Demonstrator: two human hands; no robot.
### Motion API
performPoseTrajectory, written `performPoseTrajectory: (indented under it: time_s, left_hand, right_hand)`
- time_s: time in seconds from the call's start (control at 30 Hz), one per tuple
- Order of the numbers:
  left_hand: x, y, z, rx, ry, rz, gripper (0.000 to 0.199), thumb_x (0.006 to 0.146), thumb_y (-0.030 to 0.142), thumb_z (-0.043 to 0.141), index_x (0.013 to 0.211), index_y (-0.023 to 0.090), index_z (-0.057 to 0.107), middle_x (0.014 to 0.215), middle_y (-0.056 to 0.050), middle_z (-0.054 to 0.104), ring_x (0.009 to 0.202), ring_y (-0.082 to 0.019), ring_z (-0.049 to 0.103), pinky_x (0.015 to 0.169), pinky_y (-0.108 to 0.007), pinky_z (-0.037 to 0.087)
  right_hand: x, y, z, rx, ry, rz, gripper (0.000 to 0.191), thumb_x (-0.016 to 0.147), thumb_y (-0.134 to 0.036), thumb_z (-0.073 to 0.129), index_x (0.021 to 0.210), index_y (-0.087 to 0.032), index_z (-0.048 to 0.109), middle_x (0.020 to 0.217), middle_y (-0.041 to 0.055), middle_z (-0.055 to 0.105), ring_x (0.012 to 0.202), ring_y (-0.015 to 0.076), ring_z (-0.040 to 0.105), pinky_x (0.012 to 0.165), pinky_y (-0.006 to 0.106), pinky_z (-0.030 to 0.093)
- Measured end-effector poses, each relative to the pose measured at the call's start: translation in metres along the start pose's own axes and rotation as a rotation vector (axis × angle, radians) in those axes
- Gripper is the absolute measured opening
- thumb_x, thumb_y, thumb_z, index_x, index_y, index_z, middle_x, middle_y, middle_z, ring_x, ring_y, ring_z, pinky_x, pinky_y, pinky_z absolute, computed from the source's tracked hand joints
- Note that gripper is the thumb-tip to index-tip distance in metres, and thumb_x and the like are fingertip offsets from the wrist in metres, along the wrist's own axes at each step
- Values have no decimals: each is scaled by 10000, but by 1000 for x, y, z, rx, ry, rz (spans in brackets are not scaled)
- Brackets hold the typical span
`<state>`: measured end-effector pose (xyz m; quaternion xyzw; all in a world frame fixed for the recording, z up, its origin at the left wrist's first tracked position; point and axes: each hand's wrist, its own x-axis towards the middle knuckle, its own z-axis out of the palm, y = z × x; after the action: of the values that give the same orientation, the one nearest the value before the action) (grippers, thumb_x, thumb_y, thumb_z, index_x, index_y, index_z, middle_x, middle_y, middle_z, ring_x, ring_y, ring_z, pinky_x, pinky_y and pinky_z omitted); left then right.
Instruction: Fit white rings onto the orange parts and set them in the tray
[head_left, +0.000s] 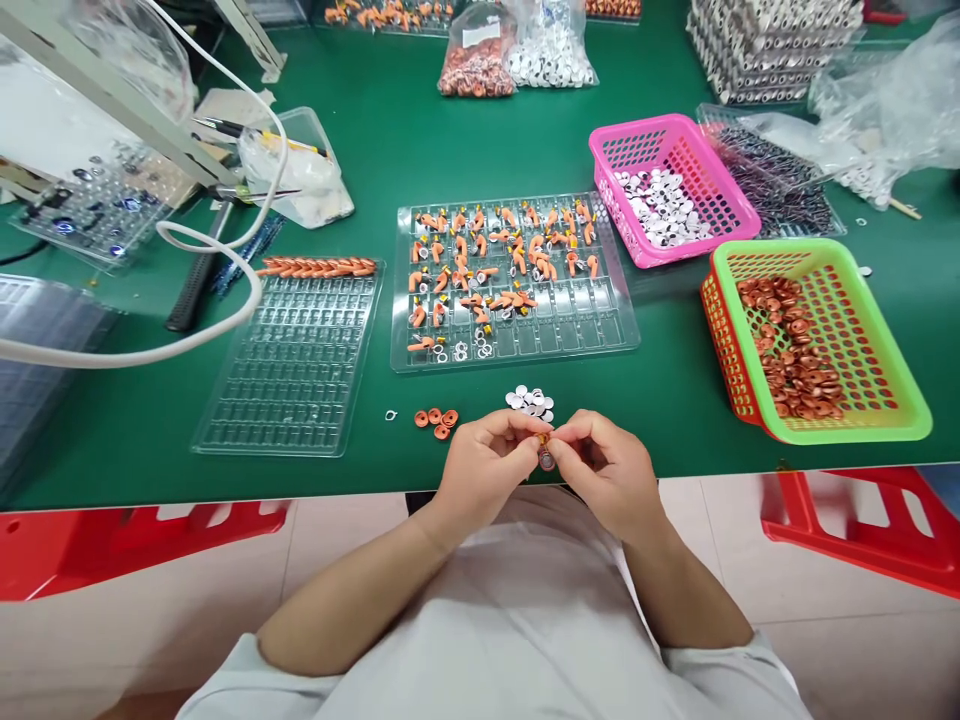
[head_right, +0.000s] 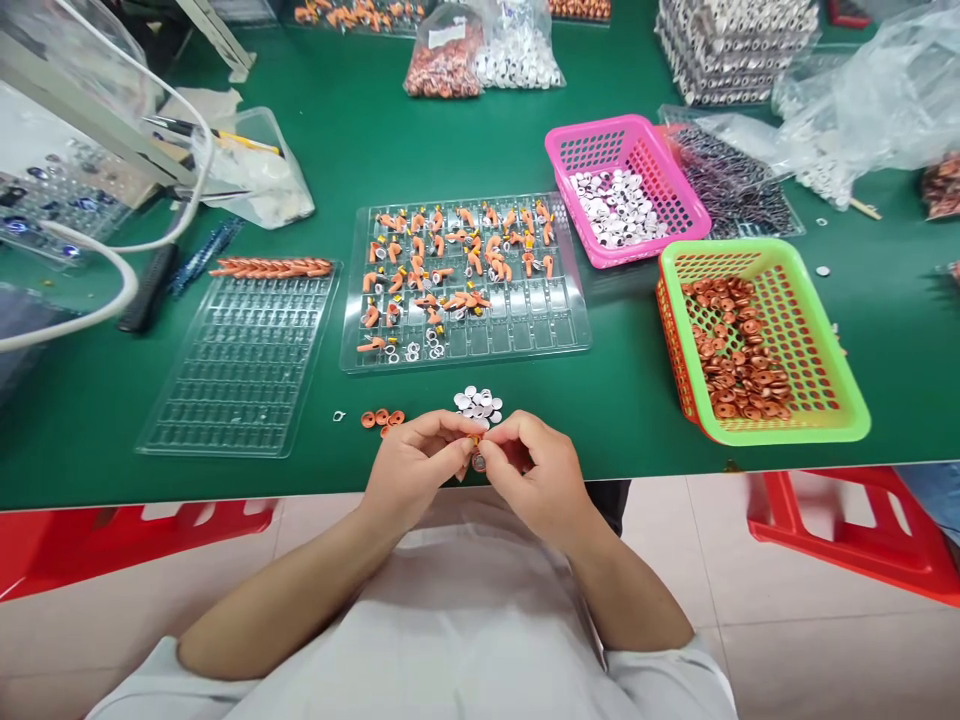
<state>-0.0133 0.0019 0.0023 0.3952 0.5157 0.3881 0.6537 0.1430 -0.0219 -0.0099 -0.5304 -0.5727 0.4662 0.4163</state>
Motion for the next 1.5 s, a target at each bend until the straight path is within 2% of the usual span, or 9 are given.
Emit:
performPoseTrajectory:
  time_s: [0.1, 0.3, 0.43, 0.6, 0.73, 0.87, 1.1, 1.33, 1.5]
  left_hand:
    - [3, 2, -2, -74, -4, -83, 117, 668, 134, 675, 770, 143, 730, 581, -11, 684, 540, -125, 628, 457, -190, 443]
    - [5, -1, -1, -127, -11, -111, 102, 667, 125, 680, 755, 141, 729, 553, 2, 673, 511, -103, 611, 431, -164, 398]
    - [3, -6, 2, -75, 0, -34, 96, 695, 115, 687, 764, 153, 742, 633, 5, 710, 556, -95, 638, 475, -159, 462]
    - [-3, -11, 1, 104, 16, 81, 161, 785, 141, 665, 898, 151, 778, 856, -46, 762, 722, -141, 709, 626, -204, 580]
    - [-7, -11, -2, 206, -45, 184, 223, 870, 179, 614, 1013, 151, 782, 960, -78, 748, 801, -165, 721, 701, -243, 626]
    - [-8, -9, -4, 238, -102, 247, 256, 910, 173, 576, 1072, 170, 774, 943, -75, 738, 802, -152, 717, 700, -222, 632]
    - [-9, -8, -7, 334, -111, 293, 260, 914, 139, 559, 1055, 179, 773, 953, -80, 749, 782, -158, 709, 679, -235, 615]
    - [-13, -9, -4, 358, -41, 335, 254, 882, 93, 540, 985, 149, 765, 849, -66, 707, 677, -133, 677, 607, -220, 590]
    - [-16, -10, -1, 294, -24, 298, 261, 875, 91, 525, 989, 154, 751, 876, -65, 689, 754, -155, 693, 661, -248, 622]
  right_hand:
    - [-3, 3, -7, 55, -22, 30, 74, 930, -216, 589, 875, -233, 635, 793, -4, 644, 654, 135, 573, 556, 256, 432]
    - [-5, 6, -5, -4, 52, 9, 58, 912, -198, 609, 930, -241, 643, 797, -16, 596, 665, 126, 544, 581, 255, 425]
    - [-3, 2, 2, -87, 77, -31, 62, 877, -166, 626, 881, -228, 627, 769, -23, 598, 632, 114, 523, 558, 242, 410]
    - [-2, 0, 6, -186, 127, -58, 75, 876, -158, 597, 843, -220, 622, 765, -18, 604, 618, 113, 522, 531, 238, 402]
    - [-1, 0, 3, -225, 125, -58, 75, 871, -151, 592, 838, -213, 619, 758, -21, 602, 612, 108, 522, 525, 232, 400]
    - [0, -2, -3, -222, 93, -11, 79, 882, -165, 595, 828, -210, 631, 731, -27, 623, 593, 101, 526, 523, 219, 406]
    - [0, -4, -7, -137, -10, 63, 69, 898, -196, 598, 840, -211, 632, 741, -20, 670, 587, 103, 565, 524, 206, 437]
    - [0, 0, -2, -135, -22, 57, 86, 877, -178, 583, 797, -208, 576, 704, -30, 620, 549, 94, 518, 514, 213, 421]
    - [0, -1, 2, -145, -9, 34, 97, 866, -170, 577, 782, -212, 549, 699, -31, 603, 558, 99, 522, 517, 214, 426]
